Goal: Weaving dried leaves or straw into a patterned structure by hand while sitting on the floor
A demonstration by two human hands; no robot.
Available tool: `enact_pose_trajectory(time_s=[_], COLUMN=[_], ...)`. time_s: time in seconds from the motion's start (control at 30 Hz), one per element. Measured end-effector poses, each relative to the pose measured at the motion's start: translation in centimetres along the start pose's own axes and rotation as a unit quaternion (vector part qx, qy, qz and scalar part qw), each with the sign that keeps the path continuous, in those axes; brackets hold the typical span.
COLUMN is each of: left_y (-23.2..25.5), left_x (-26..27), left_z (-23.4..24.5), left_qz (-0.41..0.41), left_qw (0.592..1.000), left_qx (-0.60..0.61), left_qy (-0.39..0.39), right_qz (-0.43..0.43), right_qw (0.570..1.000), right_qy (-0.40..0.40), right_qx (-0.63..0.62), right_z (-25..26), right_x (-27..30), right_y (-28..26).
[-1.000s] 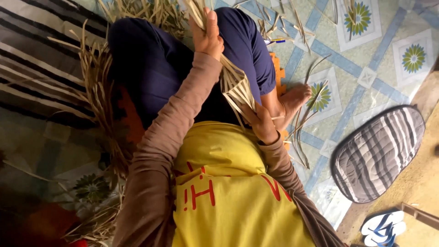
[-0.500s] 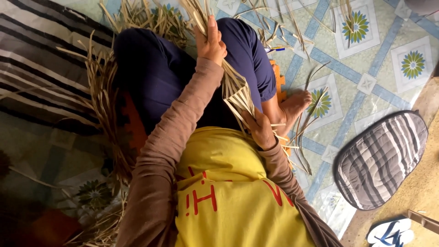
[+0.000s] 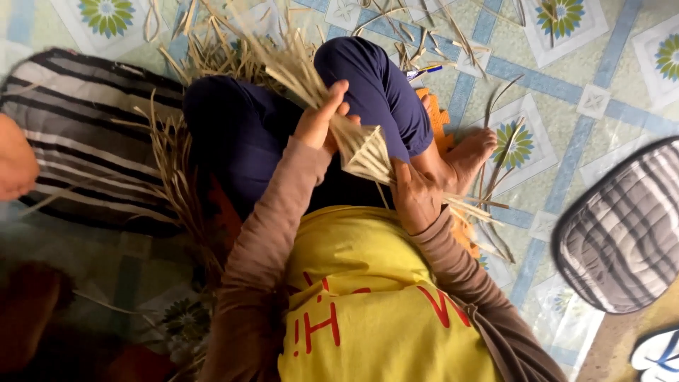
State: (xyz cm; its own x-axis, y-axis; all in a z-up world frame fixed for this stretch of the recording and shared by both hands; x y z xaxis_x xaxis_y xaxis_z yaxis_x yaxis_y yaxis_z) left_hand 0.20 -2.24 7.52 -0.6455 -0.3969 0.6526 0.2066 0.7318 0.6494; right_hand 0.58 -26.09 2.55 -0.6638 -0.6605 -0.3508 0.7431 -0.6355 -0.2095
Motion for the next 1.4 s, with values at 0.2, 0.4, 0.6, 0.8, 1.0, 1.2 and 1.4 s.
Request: enact_pose_trajectory(time_s=[0.2, 0.4, 0.6, 0.8, 1.0, 1.2, 1.4], left_y=[-4.2, -3.7, -2.9, -3.4, -4.0, -4.5, -5.6], left_x=[-6.9, -7.7, -6.6, -7.2, -7.6, -7.9, -4.9], left_z=[6.9, 7.4, 5.7, 5.5, 5.9, 5.7, 2.8], left_qz=[-0.025, -0.006, 0.006, 0.002, -0.001, -0.062, -0.073], left_qw=[0.914, 0.818, 0.781, 0.757, 0.772, 0.83, 0.976], left_qx=[0.241, 0.314, 0.313, 0.32, 0.325, 0.261, 0.124], left_qy=[-0.326, -0.482, -0.54, -0.57, -0.546, -0.489, -0.166], right_qz=[0.073, 0.096, 0.097, 0.095, 0.093, 0.092, 0.001], right_qw=[0.997, 0.993, 0.99, 0.99, 0.99, 0.993, 0.996], right_qy=[0.022, 0.015, 0.002, 0.001, 0.0, -0.009, -0.068], right_qx=[-0.025, -0.075, -0.104, -0.102, -0.11, -0.073, -0.058], right_z=[4.8, 6.3, 6.7, 6.0, 5.9, 5.1, 6.6], right_x=[-1.8, -1.1, -0.8, -0.1, 0.0, 0.2, -3.2], right_y=[-4.0, -5.0, -5.1, -4.8, -4.4, -3.3, -2.3])
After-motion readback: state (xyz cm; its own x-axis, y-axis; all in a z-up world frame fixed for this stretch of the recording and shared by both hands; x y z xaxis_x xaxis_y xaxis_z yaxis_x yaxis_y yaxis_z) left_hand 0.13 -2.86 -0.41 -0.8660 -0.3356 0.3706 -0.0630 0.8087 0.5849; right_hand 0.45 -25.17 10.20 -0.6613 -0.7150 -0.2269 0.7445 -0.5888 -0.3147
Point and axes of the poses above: each hand's wrist, its own x-axis away from the middle knuckle, its own z-axis out of the back of the hand, y = z × x, the point moved 2 cm from there along -x, towards the middle knuckle, and after that the axes turned 2 degrees about y, right-handed, at the moved point
